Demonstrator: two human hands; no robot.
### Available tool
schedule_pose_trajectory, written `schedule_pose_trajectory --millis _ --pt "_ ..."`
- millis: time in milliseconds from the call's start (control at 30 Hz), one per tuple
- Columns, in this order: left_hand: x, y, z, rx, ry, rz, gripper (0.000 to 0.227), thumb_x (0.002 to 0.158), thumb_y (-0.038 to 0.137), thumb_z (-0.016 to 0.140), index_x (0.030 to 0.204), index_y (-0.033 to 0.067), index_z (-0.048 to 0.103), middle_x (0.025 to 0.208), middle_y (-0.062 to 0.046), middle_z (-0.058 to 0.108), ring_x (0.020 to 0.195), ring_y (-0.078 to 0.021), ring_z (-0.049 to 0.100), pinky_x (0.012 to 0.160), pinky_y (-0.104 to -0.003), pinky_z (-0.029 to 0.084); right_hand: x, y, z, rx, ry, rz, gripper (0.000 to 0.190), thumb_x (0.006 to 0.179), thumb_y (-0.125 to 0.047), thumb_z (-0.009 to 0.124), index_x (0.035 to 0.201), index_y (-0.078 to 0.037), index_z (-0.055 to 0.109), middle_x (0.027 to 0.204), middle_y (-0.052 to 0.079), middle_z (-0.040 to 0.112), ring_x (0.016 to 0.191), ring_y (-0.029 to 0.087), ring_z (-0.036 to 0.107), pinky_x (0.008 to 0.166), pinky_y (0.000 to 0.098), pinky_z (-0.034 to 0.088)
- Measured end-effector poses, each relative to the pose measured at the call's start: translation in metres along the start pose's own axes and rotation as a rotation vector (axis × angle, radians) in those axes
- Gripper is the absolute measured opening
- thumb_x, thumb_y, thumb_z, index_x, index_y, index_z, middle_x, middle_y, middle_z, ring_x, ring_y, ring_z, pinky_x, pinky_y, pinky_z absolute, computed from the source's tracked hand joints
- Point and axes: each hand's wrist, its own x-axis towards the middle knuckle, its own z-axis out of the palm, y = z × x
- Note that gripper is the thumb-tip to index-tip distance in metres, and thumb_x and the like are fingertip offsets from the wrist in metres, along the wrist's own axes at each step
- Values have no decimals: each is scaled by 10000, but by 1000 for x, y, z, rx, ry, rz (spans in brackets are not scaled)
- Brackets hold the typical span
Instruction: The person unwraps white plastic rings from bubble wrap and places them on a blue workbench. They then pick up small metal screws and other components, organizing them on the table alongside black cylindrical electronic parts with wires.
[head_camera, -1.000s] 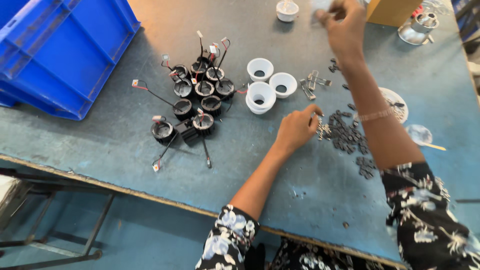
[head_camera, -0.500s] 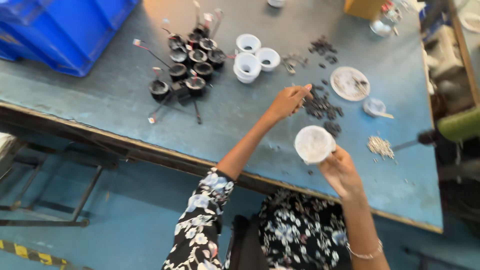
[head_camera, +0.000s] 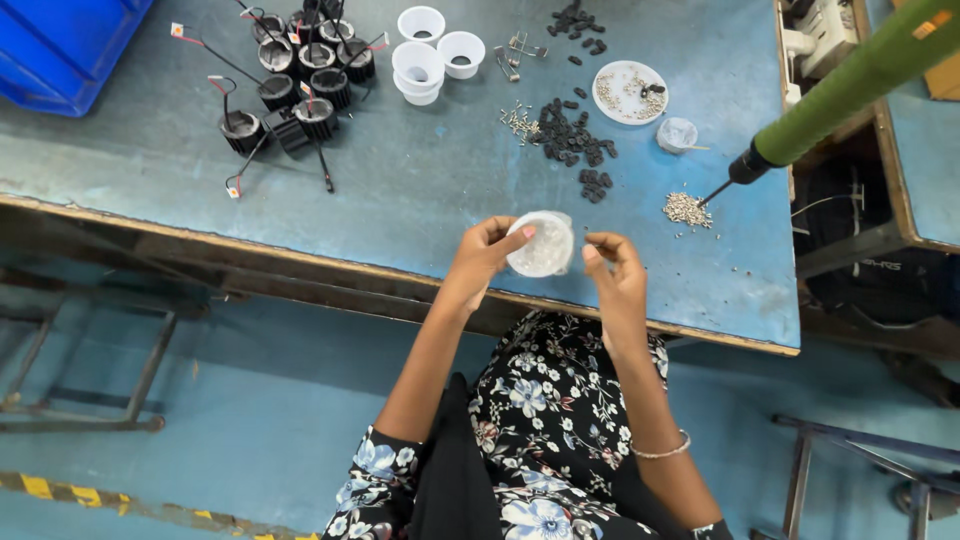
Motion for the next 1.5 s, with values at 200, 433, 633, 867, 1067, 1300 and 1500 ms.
schedule_pose_trajectory --millis 200,433,633,867,1067,1300,1500 --pt "-10 -29 29 -9 169 141 356 876 216 798 1074 -56 682 960 -69 719 850 -98 661 756 -242 531 -29 -31 17 -561 84 -363 310 897 -186 759 1171 -54 698 1319 126 564 1244 285 491 989 385 459" --pt "-23 -30 32 35 96 74 396 855 261 823 1039 -67 699 935 -69 717 847 -101 652 771 -248 513 -26 -29 26 -690 120 -385 290 874 -167 776 1128 -49 701 1355 123 580 1287 334 464 1070 446 415" --pt "-21 -33 23 -183 -39 -56 430 878 245 792 1149 -67 673 1033 -106 737 936 -156 696 866 -294 546 -18 -16 16 -586 100 -419 132 934 -135 746 1020 -38 718 1367 121 609 1281 308 488 1061 438 440" --pt "-14 -26 -1 -728 -129 -180 496 889 137 748 1312 -46 565 1263 -127 682 1198 -224 659 1095 -378 517 15 18 -19 571 -109 148 220 969 -143 679 1133 -3 714 1331 114 631 1090 160 600 1019 313 465" --pt "-15 -25 14 -723 -147 -118 548 891 173 762 1342 -52 546 1306 -141 660 1220 -229 644 1102 -373 501 17 18 -10 82 60 21 228 994 -181 668 1111 13 695 1347 78 663 1067 163 611 953 304 496" --pt "-19 -32 29 -322 -96 129 585 894 250 796 1357 -19 558 1248 -95 674 1136 -164 647 993 -327 524 -26 -27 16 -609 176 -432 208 927 -181 775 1091 -64 726 1408 135 542 1275 300 474 1025 422 430" --pt "-20 -36 30 -154 -72 206 593 874 288 838 1330 11 579 1186 -58 674 1075 -120 642 937 -285 527 -20 -29 27 -569 73 -306 269 858 -210 810 1077 -80 723 1443 126 510 1303 336 450 1059 434 399"
